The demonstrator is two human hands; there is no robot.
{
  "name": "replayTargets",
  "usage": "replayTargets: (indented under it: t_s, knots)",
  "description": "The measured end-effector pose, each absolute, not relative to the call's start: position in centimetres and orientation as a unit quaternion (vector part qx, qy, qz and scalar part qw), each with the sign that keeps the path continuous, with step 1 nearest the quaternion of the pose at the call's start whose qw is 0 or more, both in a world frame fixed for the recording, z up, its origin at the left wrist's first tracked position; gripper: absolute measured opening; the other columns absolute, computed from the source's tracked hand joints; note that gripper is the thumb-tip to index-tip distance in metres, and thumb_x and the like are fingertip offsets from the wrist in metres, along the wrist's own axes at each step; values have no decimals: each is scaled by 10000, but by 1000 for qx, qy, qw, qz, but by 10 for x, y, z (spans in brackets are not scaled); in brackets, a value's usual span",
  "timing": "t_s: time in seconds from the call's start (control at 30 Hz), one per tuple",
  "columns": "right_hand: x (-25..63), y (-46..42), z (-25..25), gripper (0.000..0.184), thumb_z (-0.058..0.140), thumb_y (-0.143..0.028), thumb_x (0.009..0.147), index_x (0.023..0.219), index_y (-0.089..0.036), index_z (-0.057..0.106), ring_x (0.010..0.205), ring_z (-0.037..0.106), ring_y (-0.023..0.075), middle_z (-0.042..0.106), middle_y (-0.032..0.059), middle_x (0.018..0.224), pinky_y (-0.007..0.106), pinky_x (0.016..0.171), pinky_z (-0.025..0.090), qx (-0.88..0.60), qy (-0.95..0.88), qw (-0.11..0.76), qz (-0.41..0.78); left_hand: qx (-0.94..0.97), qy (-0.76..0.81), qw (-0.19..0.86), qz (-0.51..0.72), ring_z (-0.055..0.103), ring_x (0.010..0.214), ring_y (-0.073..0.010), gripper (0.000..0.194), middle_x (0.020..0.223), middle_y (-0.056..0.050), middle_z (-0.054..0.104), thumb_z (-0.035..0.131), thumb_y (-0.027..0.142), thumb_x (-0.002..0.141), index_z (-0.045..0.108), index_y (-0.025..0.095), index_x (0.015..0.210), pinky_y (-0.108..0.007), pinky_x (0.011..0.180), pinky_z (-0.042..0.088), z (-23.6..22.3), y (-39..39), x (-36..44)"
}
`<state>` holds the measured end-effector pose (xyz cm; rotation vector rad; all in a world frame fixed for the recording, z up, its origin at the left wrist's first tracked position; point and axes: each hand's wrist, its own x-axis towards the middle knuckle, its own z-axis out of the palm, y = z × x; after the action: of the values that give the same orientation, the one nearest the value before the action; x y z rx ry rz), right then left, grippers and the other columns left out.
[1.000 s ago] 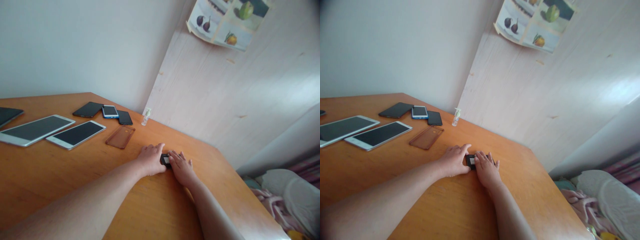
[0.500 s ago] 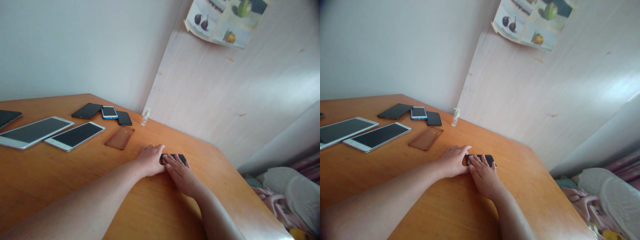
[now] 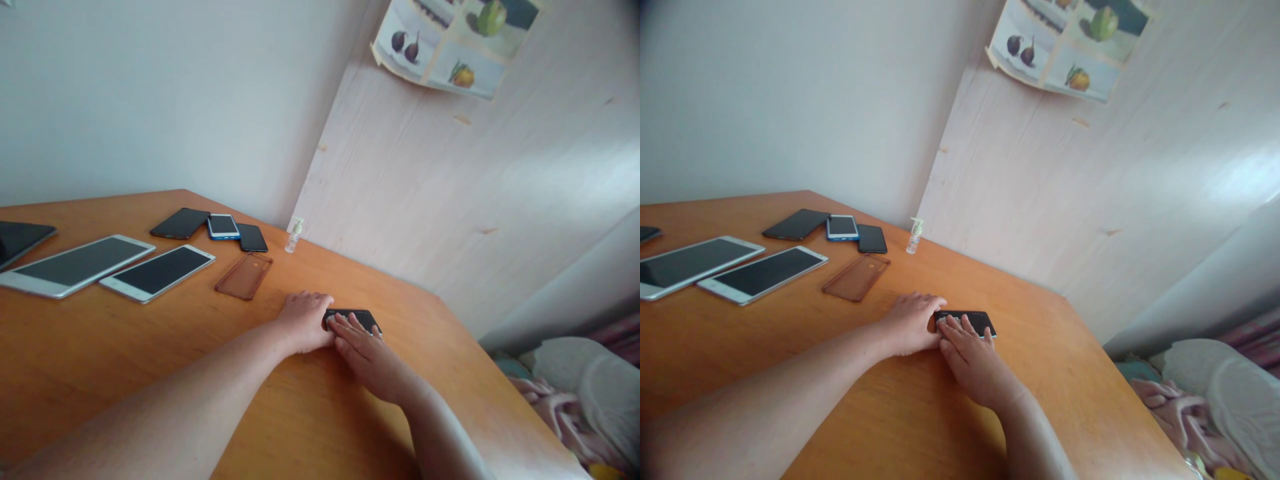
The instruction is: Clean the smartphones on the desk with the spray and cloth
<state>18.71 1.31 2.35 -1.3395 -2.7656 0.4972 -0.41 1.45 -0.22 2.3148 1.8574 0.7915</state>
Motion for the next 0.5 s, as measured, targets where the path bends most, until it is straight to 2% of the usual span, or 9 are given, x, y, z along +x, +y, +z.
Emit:
replayTargets:
  t_s: [0.13, 0.23, 0.4, 0.5]
  knots:
    - [206, 29, 22, 509, 254, -464, 996, 1475, -330, 364, 1463, 147, 336, 285, 13, 1571, 729, 1078, 68, -534, -839, -4, 103, 764, 594, 36, 250, 597, 1005, -306, 443, 1051, -54, 680, 650, 473, 681, 615, 263, 1070, -440, 855, 452, -2, 15, -5]
    - [216, 39, 22, 518, 259, -422, 993, 1479, -277, 364, 1456, 166, 357, 297, 38, 1565, 759, 1051, 90, -578, -812, -20, 77, 771, 586, 29, 248, 593, 1004, -301, 416, 1041, -49, 671, 658, 462, 675, 635, 271, 1043, -445, 870, 449, -3, 16, -6]
    - [202, 18, 33, 518, 281, -410, 991, 1502, -332, 305, 1472, 128, 293, 245, 7, 1585, 648, 1128, 89, -467, -872, -32, 141, 767, 592, 32, 246, 593, 1010, -307, 417, 1032, -62, 666, 643, 495, 698, 650, 271, 1049, -452, 871, 446, -4, 16, -5]
    - [198, 7, 38, 518, 290, -409, 990, 1504, -344, 295, 1468, 162, 267, 248, 5, 1584, 592, 1154, 81, -416, -894, -37, 161, 765, 592, 35, 249, 590, 1016, -309, 429, 1033, -62, 663, 646, 508, 695, 651, 274, 1055, -449, 876, 443, -4, 16, -5]
